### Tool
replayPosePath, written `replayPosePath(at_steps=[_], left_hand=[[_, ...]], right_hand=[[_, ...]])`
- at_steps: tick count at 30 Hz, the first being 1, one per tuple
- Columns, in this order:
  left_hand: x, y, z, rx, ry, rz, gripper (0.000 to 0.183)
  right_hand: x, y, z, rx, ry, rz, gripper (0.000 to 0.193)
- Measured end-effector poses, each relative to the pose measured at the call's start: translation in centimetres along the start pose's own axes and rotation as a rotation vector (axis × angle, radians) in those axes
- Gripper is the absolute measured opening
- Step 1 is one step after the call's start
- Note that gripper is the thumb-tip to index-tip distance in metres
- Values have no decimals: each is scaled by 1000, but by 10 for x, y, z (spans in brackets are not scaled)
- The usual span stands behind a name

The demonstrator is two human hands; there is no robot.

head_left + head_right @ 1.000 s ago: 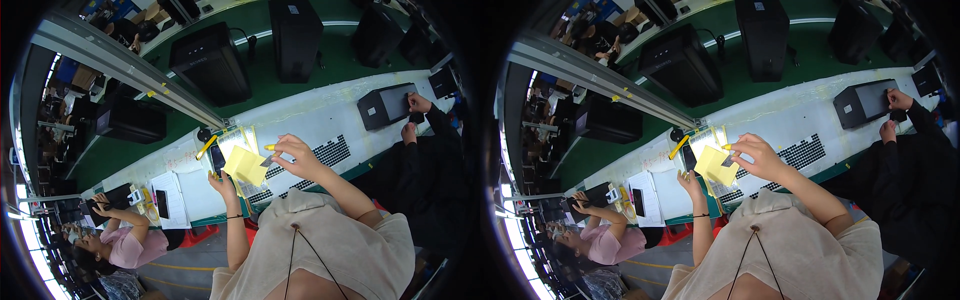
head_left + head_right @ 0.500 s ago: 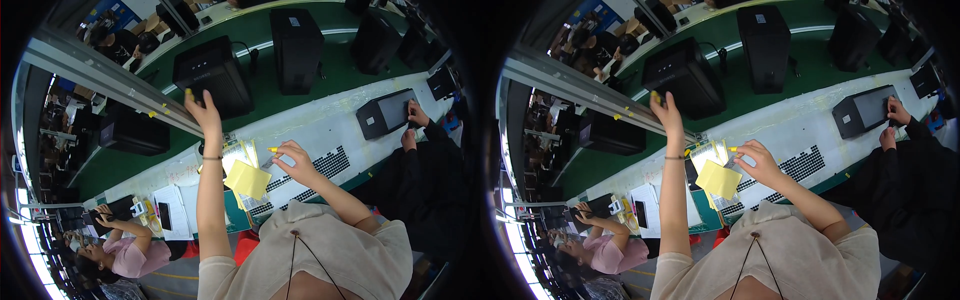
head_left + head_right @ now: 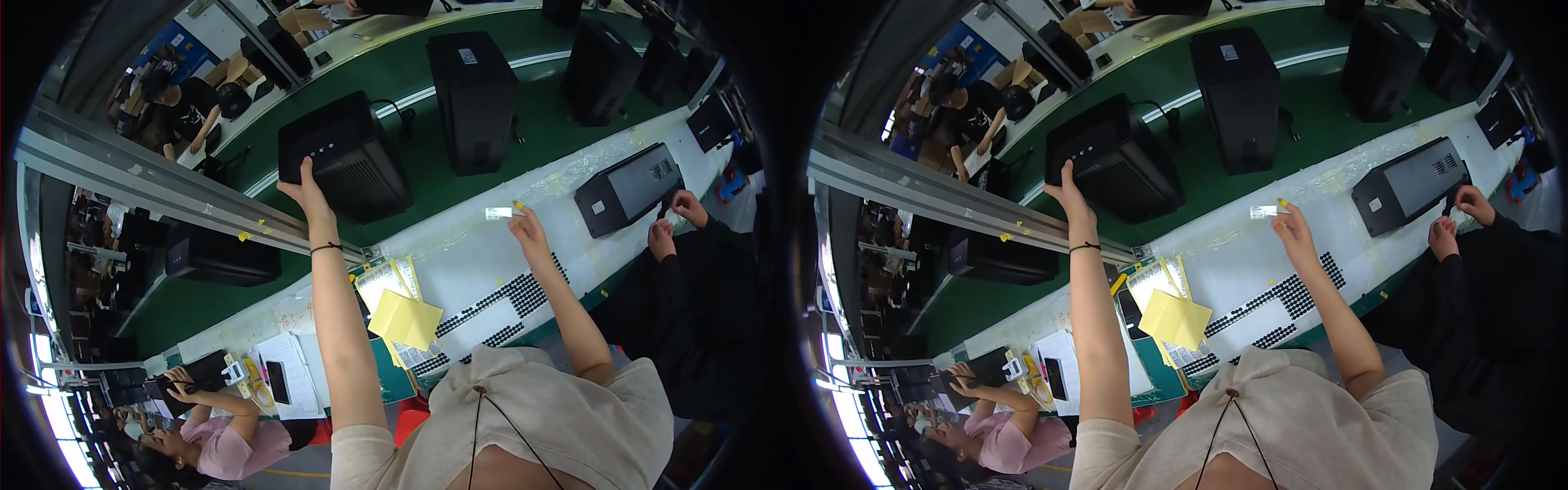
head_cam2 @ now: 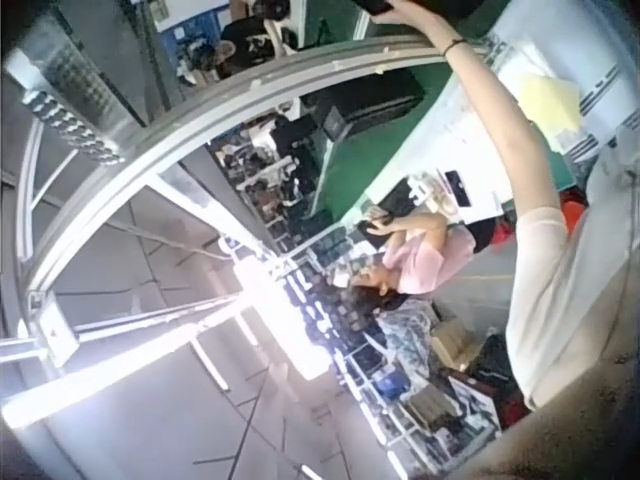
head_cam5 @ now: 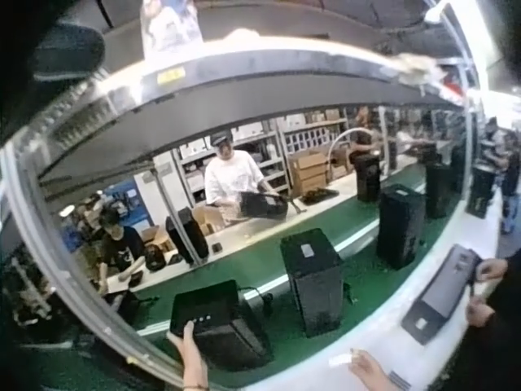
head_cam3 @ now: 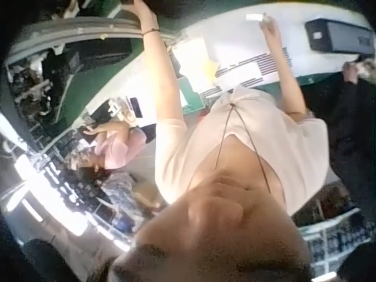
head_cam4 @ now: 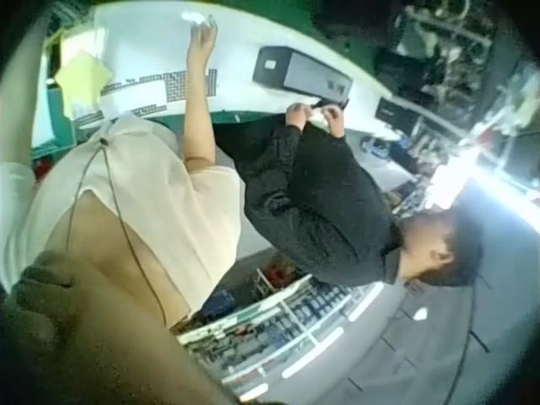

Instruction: Peeling stickers from a backing sheet and applying them to electronic device housings on an assembly line.

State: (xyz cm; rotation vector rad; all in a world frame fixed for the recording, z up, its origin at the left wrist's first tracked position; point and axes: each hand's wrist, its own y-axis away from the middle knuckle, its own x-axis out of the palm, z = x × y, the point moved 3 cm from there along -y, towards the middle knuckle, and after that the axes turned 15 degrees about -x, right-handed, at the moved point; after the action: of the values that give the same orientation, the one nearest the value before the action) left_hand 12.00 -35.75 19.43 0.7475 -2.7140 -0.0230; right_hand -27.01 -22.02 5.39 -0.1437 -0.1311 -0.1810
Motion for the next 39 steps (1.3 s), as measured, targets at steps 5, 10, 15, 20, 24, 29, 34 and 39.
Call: replayPosePath(at_steps=[5,10,15,20,24,29,34,39], left_hand=[[5,27,3,56,-61,23,66],[6,49,1,75,-143,89,67],[0,69,-2,84,-218,224,71],[-1,88,2,28,-260,380,81],[1,114,13,-33,-137,471,83],[-1,141,38,-132,191,385,65],[-21,137,64,-299,546,187,54],[-31,131,87,-715,636,406,32]], right_hand=[[-5,-21,-5,122,17,-25,63],[14,-59,3,224,-190,-99,94],[45,-91,22,319,-306,-167,107],[68,-98,21,454,-272,-237,107],[76,-96,6,485,-353,-2,96],[82,-80,-11,519,-527,38,107],[83,-44,-3,455,-261,91,129],[86,-27,4,548,-236,60,129]])
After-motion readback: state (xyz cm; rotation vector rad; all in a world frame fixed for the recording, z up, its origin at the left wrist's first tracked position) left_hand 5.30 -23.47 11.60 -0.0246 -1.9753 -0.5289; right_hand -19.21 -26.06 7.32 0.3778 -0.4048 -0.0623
